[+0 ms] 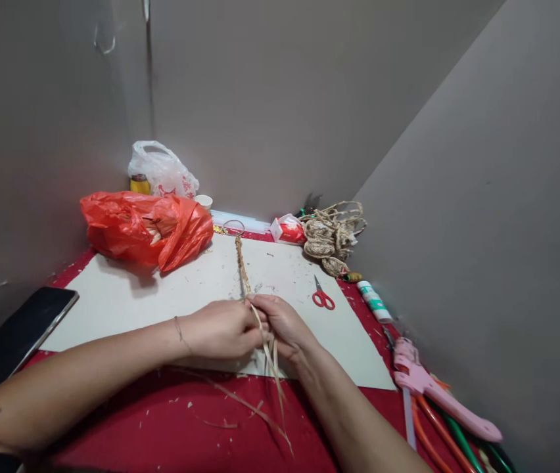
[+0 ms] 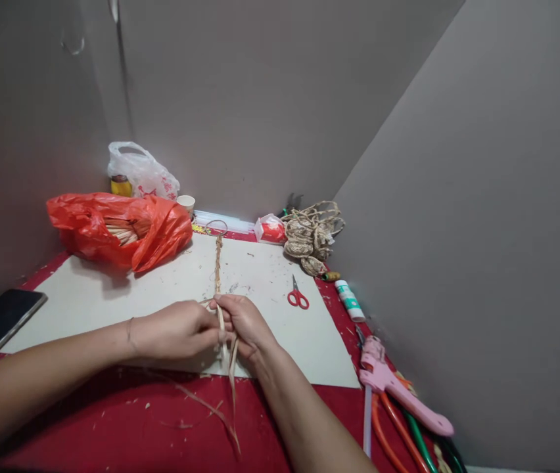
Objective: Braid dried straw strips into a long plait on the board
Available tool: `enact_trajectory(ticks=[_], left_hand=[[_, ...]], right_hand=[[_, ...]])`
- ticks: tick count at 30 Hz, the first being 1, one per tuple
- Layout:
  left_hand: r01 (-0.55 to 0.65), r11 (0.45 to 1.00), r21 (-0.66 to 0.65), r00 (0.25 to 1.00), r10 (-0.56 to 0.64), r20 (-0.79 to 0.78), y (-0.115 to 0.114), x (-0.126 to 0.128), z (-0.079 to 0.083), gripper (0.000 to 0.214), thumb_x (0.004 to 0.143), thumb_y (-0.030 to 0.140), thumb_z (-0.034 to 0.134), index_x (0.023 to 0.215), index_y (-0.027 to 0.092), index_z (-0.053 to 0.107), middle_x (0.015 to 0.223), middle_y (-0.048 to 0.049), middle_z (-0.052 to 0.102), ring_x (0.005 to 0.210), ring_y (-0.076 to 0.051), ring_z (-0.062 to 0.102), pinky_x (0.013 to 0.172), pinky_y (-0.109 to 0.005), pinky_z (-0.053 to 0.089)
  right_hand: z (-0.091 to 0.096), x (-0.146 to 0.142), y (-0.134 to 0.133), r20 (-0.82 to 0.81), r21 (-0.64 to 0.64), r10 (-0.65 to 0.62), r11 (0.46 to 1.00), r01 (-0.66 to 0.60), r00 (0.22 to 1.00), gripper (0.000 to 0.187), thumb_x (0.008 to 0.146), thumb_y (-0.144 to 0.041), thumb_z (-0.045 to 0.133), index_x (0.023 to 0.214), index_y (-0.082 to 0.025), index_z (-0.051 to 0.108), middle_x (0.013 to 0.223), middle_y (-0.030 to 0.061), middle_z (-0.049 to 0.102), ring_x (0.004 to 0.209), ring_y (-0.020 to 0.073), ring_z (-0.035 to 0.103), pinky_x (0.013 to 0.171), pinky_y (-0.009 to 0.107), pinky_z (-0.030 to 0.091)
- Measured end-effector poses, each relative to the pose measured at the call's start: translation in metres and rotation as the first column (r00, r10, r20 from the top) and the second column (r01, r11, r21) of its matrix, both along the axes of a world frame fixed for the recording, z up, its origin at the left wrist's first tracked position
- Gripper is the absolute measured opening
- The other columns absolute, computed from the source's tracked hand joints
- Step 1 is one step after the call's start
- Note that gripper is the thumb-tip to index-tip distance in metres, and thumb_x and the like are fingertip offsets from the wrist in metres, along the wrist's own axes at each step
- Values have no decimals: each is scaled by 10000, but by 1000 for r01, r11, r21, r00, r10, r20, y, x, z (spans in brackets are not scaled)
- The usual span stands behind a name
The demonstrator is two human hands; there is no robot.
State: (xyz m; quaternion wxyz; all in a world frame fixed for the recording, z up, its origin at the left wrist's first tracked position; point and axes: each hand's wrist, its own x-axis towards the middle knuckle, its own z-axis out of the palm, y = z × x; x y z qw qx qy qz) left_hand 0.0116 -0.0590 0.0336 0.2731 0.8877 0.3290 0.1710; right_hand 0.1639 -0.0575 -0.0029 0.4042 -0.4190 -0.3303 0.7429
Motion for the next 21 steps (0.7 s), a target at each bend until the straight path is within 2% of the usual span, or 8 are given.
enact_trajectory(ticks=[3,4,6,8,10,13,16,21], left_hand=[[-291,950,-113,902,312,297,18,-1,3,234,830,306,431,679,160,534,616,-8,517,595,-119,441,579,-224,330],[-313,931,-189,868,361,341,23,-1,0,218,827,313,435,708,157,530,637,-8,518,607,-116,443,589,-222,334],[-181,868,-463,861,368,353,29,3,-11,258,832,332,406,665,156,494,585,7,474,533,-98,403,537,-216,318],[-63,753,-655,869,364,336,31,6,-23,320,853,371,347,637,165,462,517,32,411,451,-84,327,475,-216,271],[-50,744,-667,878,351,325,31,6,-31,324,849,350,362,607,160,463,484,50,349,436,-73,261,456,-213,223],[-61,820,-569,897,295,329,34,4,-34,289,821,275,416,603,127,535,504,33,384,479,-72,287,477,-209,226],[-33,838,-545,918,240,314,37,1,-31,298,816,291,450,628,108,592,516,25,415,480,-68,292,477,-213,226],[-47,759,-649,937,259,235,36,3,-27,277,818,307,495,634,123,592,425,53,327,389,-52,204,418,-242,127]], right_hand=[[1,4,3,-91,22,41,999,-39,995,270,682,-338,694,662,-151,500,420,-133,191,359,10,102,328,145,107],[1,4,4,-104,24,65,998,-63,993,267,688,-343,692,681,-149,509,423,-136,183,360,9,90,328,146,99],[2,5,6,-92,38,108,994,-105,990,274,694,-359,688,693,-145,518,422,-137,195,358,8,82,325,150,81],[3,6,6,-46,58,143,988,-140,989,294,689,-382,688,684,-144,515,417,-136,205,355,7,79,323,156,65],[5,8,6,7,69,181,981,-181,983,310,684,-406,687,694,-147,517,417,-139,197,358,10,75,329,159,60],[8,13,6,102,88,251,961,-260,963,332,698,-453,667,719,-157,519,430,-137,199,370,19,86,343,162,74],[9,18,6,263,140,261,942,-304,929,347,734,-495,617,714,-161,525,419,-126,228,360,32,138,345,175,116],[9,21,4,513,231,204,903,-363,834,336,784,-480,529,730,-151,569,414,-108,260,357,50,195,357,201,148]])
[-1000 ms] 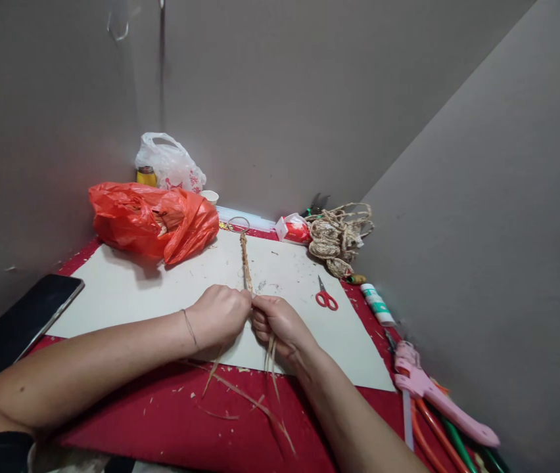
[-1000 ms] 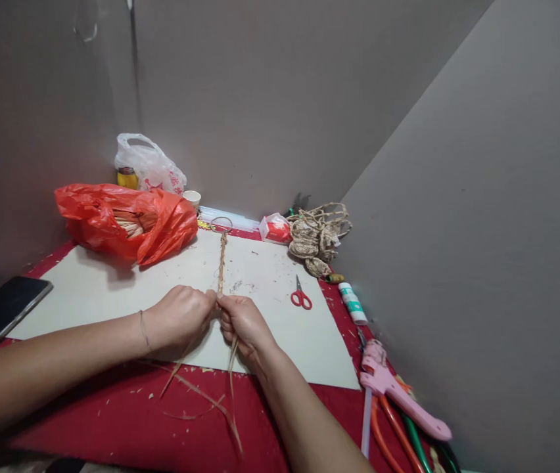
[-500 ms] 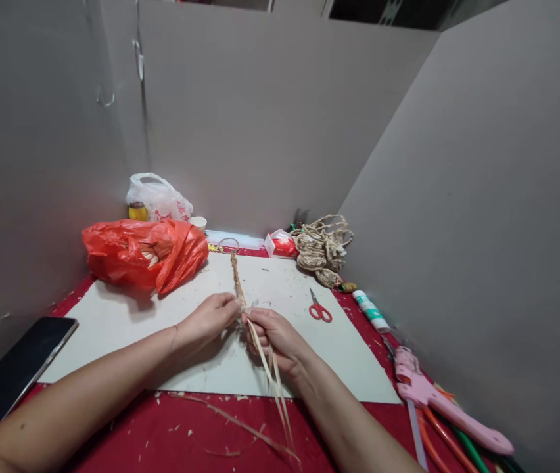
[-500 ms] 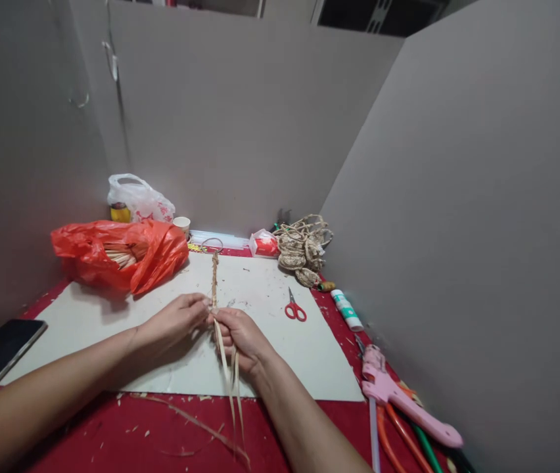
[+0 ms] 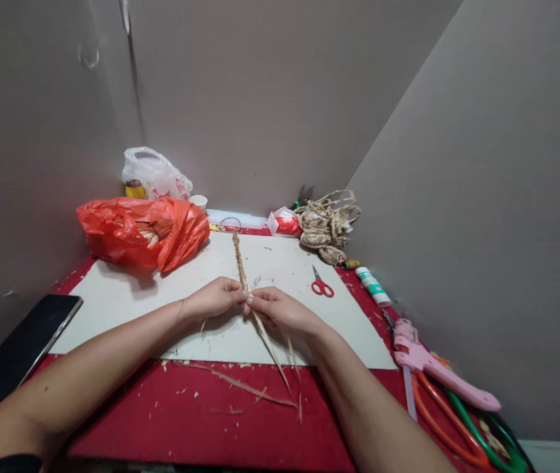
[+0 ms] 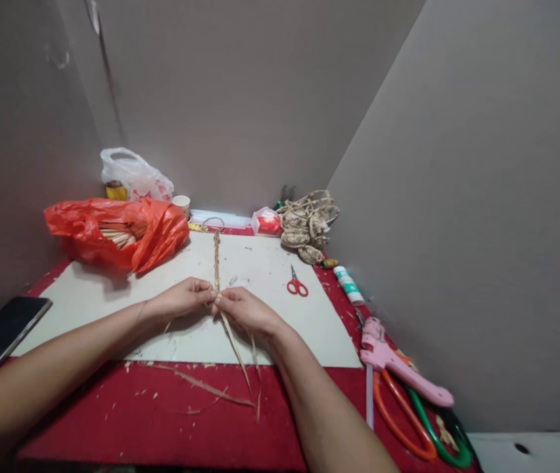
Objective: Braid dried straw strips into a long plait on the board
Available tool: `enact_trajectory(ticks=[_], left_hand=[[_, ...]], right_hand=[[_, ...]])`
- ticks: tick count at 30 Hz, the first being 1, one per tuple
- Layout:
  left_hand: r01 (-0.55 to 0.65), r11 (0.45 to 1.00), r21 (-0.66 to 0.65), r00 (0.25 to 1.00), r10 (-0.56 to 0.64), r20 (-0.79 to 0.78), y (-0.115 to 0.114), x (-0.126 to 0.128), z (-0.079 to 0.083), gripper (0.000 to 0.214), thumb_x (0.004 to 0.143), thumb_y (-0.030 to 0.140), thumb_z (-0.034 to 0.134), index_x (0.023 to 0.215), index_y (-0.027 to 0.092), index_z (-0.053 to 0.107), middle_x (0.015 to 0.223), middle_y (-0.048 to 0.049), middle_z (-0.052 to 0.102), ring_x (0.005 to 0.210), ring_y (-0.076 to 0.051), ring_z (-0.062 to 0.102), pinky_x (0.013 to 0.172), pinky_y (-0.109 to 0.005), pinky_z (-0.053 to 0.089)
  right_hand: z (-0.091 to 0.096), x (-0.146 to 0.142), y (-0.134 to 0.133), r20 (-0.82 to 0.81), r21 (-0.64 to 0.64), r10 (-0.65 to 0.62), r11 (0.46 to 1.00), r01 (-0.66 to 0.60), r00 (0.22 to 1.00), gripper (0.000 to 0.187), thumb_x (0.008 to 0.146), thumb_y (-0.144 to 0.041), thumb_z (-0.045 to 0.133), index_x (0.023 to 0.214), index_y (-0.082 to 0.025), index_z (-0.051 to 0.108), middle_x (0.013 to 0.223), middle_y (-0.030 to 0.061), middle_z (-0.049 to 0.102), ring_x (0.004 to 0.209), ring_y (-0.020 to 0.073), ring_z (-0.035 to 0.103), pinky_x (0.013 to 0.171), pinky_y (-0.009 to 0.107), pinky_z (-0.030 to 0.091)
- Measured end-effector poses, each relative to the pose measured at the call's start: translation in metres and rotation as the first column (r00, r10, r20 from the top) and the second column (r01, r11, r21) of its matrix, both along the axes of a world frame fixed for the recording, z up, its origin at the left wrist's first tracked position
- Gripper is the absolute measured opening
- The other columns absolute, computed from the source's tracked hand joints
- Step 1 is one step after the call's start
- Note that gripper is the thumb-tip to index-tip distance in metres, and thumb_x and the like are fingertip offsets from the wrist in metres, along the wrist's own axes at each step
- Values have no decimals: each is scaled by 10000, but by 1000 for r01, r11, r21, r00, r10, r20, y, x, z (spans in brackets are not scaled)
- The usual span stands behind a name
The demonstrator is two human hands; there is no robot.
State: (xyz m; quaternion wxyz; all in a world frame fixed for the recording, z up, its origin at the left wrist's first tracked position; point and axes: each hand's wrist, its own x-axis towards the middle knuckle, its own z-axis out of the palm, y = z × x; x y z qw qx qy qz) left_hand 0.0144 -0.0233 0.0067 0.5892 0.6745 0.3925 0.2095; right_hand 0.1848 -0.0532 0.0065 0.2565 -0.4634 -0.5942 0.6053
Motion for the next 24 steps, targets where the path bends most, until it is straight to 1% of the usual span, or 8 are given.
enact_trajectory(ticks=[4,10,12,15,16,18,20,24], left_hand=[[-13,991,-135,1000,16,17,1,3,-4,259,821,313,529,616,156,544,373,67,259,333,-45,166,401,-257,77],[-72,984,-164,997,74,5,2,5,-11,241,839,271,534,620,170,520,353,75,244,312,-33,165,410,-237,85],[-81,984,-161,997,82,0,2,5,-10,254,827,279,554,602,171,510,350,78,243,310,-29,169,412,-233,86],[-83,987,-139,997,83,-1,1,5,-10,264,811,264,565,575,169,492,347,75,255,311,-30,184,407,-229,91],[-80,988,-131,997,81,2,1,4,-9,255,805,244,560,572,169,488,347,73,260,310,-34,191,401,-229,95],[-77,989,-130,997,79,7,1,4,-9,221,789,208,544,578,166,494,344,73,262,308,-41,191,388,-230,100],[-77,985,-154,997,80,15,0,3,-8,187,775,190,532,592,164,506,338,79,249,307,-47,179,377,-228,103],[-78,978,-195,995,88,40,0,1,-6,172,767,189,525,600,164,495,334,94,215,308,-48,158,366,-219,99]], right_hand=[[7,5,-3,175,101,31,994,-50,984,330,764,-445,553,690,-129,609,465,-72,345,408,54,258,398,209,171],[24,32,-1,447,246,-124,969,12,886,284,796,-373,495,734,-145,653,507,-22,475,442,87,359,447,226,273],[35,36,-9,540,453,-353,887,90,764,216,782,-307,510,767,-150,658,629,37,583,554,136,486,526,256,355],[48,19,-37,476,748,-625,657,88,619,195,767,-249,549,899,-157,660,904,124,660,777,212,574,681,318,411],[49,6,-49,464,754,-580,655,45,670,205,792,-259,533,929,-164,653,939,126,664,800,213,582,708,321,418],[45,-24,-73,515,626,-294,770,-120,805,209,842,-295,489,931,-189,645,878,80,675,751,181,591,690,291,432],[33,-52,-92,699,446,-54,813,-375,713,192,832,-340,532,870,-187,641,828,72,659,727,181,580,663,279,415],[12,-76,-105,828,353,-33,807,-474,560,209,889,-247,425,779,-164,582,795,82,631,689,168,555,641,272,374]])
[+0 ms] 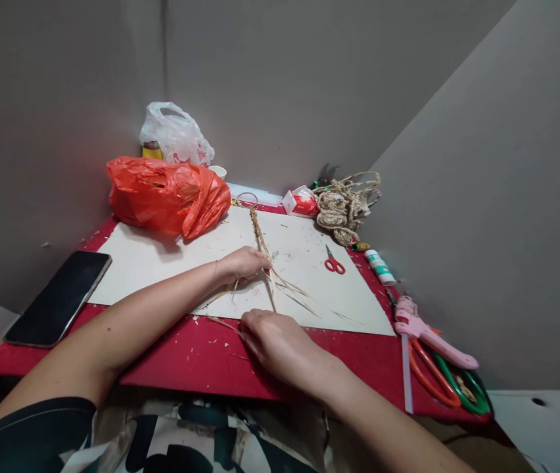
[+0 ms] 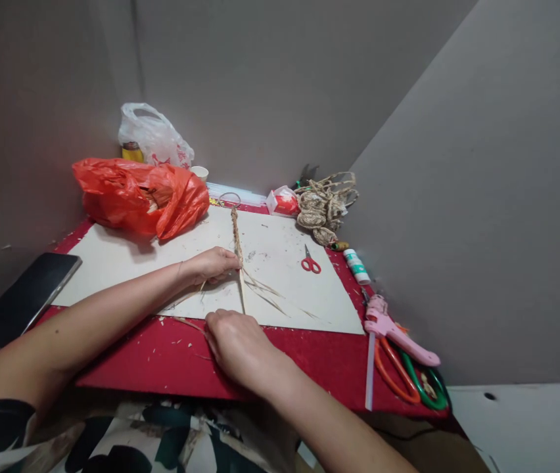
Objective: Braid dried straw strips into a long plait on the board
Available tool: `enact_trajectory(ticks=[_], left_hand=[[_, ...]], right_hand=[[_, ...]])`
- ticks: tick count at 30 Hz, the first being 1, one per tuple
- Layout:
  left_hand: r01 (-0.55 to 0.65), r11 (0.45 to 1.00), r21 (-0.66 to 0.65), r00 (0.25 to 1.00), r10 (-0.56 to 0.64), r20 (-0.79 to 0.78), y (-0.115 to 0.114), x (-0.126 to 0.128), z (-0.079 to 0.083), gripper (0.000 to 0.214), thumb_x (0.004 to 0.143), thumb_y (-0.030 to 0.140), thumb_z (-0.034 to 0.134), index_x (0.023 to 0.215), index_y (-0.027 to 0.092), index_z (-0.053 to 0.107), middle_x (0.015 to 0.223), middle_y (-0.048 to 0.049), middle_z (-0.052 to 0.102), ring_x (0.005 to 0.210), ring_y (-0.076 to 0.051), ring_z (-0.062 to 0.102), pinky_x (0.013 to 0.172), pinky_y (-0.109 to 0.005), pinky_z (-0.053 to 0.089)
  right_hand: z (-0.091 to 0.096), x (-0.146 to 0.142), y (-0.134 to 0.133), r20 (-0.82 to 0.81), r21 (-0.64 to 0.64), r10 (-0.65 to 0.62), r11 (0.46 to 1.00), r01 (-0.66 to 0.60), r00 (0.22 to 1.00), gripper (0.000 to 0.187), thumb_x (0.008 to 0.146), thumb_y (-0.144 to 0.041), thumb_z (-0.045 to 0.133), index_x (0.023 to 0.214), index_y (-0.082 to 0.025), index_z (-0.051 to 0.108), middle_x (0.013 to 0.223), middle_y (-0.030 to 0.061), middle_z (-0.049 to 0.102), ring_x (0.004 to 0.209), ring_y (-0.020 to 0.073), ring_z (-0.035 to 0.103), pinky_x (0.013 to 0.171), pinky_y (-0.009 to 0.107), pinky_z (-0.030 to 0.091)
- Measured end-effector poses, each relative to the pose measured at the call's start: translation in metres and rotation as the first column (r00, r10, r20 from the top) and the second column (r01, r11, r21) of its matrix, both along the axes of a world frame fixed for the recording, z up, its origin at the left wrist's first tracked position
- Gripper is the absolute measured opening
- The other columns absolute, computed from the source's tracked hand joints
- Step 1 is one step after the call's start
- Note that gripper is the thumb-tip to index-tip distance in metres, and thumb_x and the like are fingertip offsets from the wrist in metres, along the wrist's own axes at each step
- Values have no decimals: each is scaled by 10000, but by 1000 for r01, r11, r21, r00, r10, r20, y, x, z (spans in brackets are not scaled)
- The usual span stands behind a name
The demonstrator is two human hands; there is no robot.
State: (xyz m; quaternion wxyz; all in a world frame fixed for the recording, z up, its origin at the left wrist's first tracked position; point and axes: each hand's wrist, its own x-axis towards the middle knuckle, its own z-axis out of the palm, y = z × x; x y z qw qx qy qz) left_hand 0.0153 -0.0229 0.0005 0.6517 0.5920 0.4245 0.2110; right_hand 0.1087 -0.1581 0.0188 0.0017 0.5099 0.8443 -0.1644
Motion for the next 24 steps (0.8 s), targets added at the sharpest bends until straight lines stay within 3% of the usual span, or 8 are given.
enact_trajectory(ticks=[4,7,9,12,14,16,19,24], left_hand=[[35,998,-56,998,-32,48,5,-3,-4,179,764,219,552,607,160,489,351,100,213,311,-39,153,363,-208,87],[76,992,-100,993,-66,102,10,-6,-8,148,761,211,539,629,163,493,357,102,207,311,-43,147,362,-208,75],[93,990,-102,990,-80,120,12,-7,-8,139,760,210,534,635,167,493,357,102,211,312,-45,150,362,-208,79],[101,990,-100,989,-89,118,12,-8,-7,149,764,216,530,629,168,491,356,102,218,313,-43,149,363,-203,93],[93,991,-101,991,-82,107,11,-8,-5,154,763,212,525,620,170,484,352,103,217,310,-42,145,362,-200,92],[83,992,-90,992,-74,102,9,-8,-5,165,756,212,523,606,174,466,349,102,223,306,-42,149,359,-198,86],[66,995,-69,994,-60,97,8,-7,-6,166,742,224,528,598,177,460,346,103,227,299,-43,159,348,-198,93],[-2,999,-38,996,6,89,7,-4,-8,130,740,220,536,626,157,535,349,96,254,303,-44,173,345,-201,124]], right_hand=[[14,16,2,-119,-99,-6,995,-6,993,232,909,-281,385,770,-174,536,749,48,605,632,136,504,611,247,369],[35,40,5,-296,-150,-152,982,111,943,245,898,-327,390,743,-176,504,702,30,581,609,125,484,598,242,383],[42,59,11,-438,-203,-292,954,223,850,240,872,-360,419,745,-173,501,729,36,597,596,119,500,578,240,395],[35,91,25,-540,-259,-465,885,388,701,262,801,-427,496,729,-176,499,685,24,588,510,102,477,498,233,381],[25,108,38,-513,-213,-520,848,485,683,260,754,-437,526,707,-182,498,631,12,573,481,107,472,464,235,367],[20,115,52,-445,-76,-497,850,522,745,220,706,-403,566,711,-187,529,609,10,577,505,129,505,487,251,388],[31,103,73,-377,155,-358,885,439,854,179,717,-359,565,754,-187,595,692,44,636,622,169,571,588,287,433],[72,26,119,-427,348,-22,919,187,904,185,812,-266,481,784,-160,629,743,63,663,672,161,579,622,269,440]])
